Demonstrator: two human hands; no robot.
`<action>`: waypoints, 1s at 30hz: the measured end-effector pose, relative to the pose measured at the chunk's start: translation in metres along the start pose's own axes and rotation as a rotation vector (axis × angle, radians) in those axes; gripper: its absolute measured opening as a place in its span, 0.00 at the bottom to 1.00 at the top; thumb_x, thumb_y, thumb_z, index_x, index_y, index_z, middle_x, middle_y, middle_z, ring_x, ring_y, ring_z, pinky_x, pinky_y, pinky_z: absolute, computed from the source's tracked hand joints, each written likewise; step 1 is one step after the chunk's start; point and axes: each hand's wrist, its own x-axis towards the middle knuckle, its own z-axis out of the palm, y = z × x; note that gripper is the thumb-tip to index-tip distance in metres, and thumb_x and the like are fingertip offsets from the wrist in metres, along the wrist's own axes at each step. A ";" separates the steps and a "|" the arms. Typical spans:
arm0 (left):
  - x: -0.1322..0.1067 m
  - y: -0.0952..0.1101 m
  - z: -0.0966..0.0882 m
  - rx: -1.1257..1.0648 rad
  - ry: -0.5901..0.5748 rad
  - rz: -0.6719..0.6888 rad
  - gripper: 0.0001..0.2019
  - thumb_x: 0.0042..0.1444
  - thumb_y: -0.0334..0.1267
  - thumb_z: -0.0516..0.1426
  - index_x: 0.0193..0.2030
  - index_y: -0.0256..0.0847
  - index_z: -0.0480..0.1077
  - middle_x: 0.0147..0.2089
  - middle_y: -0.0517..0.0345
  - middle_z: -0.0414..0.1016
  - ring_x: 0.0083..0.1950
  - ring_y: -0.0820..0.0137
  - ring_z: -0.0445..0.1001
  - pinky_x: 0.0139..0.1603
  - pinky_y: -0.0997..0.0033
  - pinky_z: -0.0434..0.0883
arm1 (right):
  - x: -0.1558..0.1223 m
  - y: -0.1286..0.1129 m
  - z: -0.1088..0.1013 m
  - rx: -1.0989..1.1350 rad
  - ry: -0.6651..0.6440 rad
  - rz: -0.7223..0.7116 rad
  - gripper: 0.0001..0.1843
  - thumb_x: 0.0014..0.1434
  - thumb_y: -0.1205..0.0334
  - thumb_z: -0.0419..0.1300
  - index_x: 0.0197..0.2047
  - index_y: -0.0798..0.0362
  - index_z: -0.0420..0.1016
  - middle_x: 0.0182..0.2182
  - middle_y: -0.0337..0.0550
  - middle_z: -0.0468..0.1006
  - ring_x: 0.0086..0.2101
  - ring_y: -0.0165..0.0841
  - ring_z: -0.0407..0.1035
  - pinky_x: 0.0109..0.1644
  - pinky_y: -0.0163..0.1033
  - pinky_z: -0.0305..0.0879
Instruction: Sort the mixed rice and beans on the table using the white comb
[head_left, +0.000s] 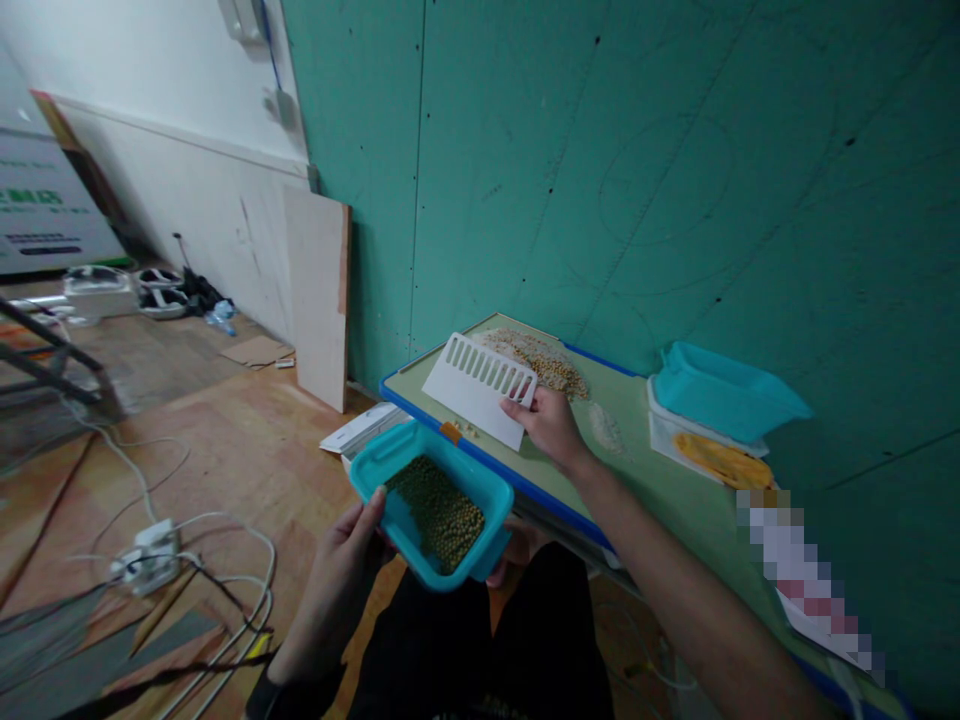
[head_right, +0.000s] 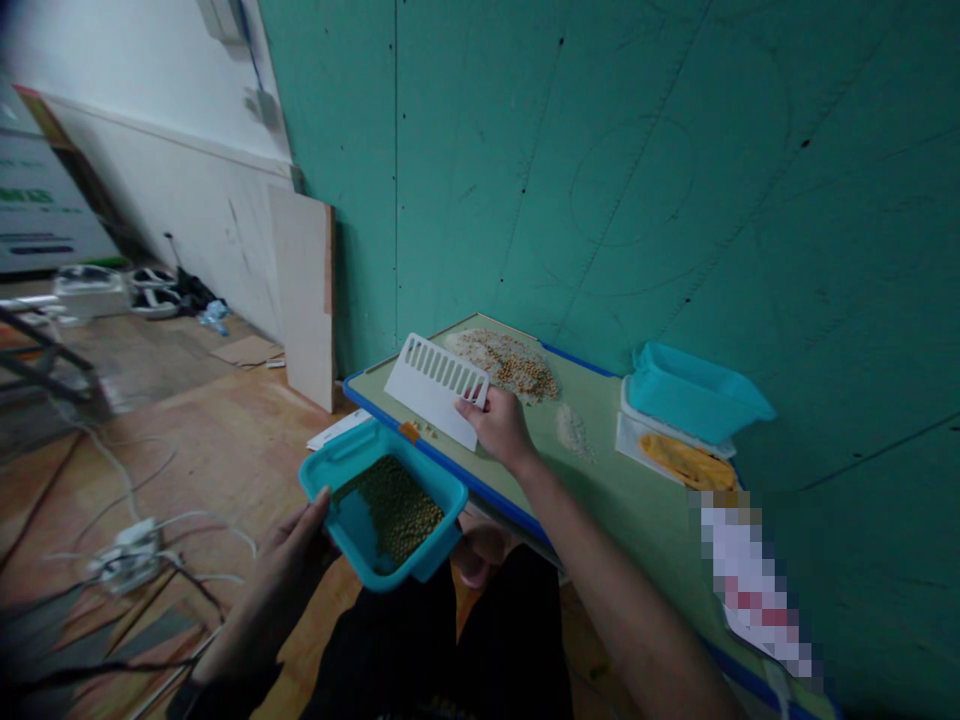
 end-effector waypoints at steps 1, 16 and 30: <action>0.000 -0.001 0.000 -0.002 -0.002 0.000 0.19 0.53 0.52 0.67 0.25 0.39 0.73 0.21 0.64 0.71 0.24 0.75 0.67 0.27 0.76 0.66 | 0.000 0.001 0.000 -0.004 0.003 -0.003 0.13 0.52 0.55 0.68 0.35 0.56 0.80 0.33 0.48 0.85 0.35 0.41 0.79 0.38 0.41 0.75; 0.002 -0.006 -0.004 0.020 -0.027 0.007 0.18 0.57 0.52 0.64 0.26 0.39 0.72 0.21 0.65 0.70 0.25 0.75 0.66 0.28 0.75 0.66 | -0.004 -0.001 0.004 0.023 -0.035 0.005 0.14 0.52 0.54 0.68 0.37 0.56 0.81 0.33 0.48 0.85 0.35 0.42 0.79 0.39 0.43 0.75; 0.001 -0.008 0.002 0.028 -0.030 0.014 0.21 0.55 0.54 0.65 0.24 0.39 0.71 0.20 0.64 0.69 0.23 0.76 0.65 0.26 0.76 0.63 | -0.024 -0.015 0.010 -0.039 -0.067 -0.072 0.11 0.56 0.56 0.65 0.37 0.56 0.81 0.34 0.49 0.85 0.35 0.40 0.79 0.36 0.40 0.73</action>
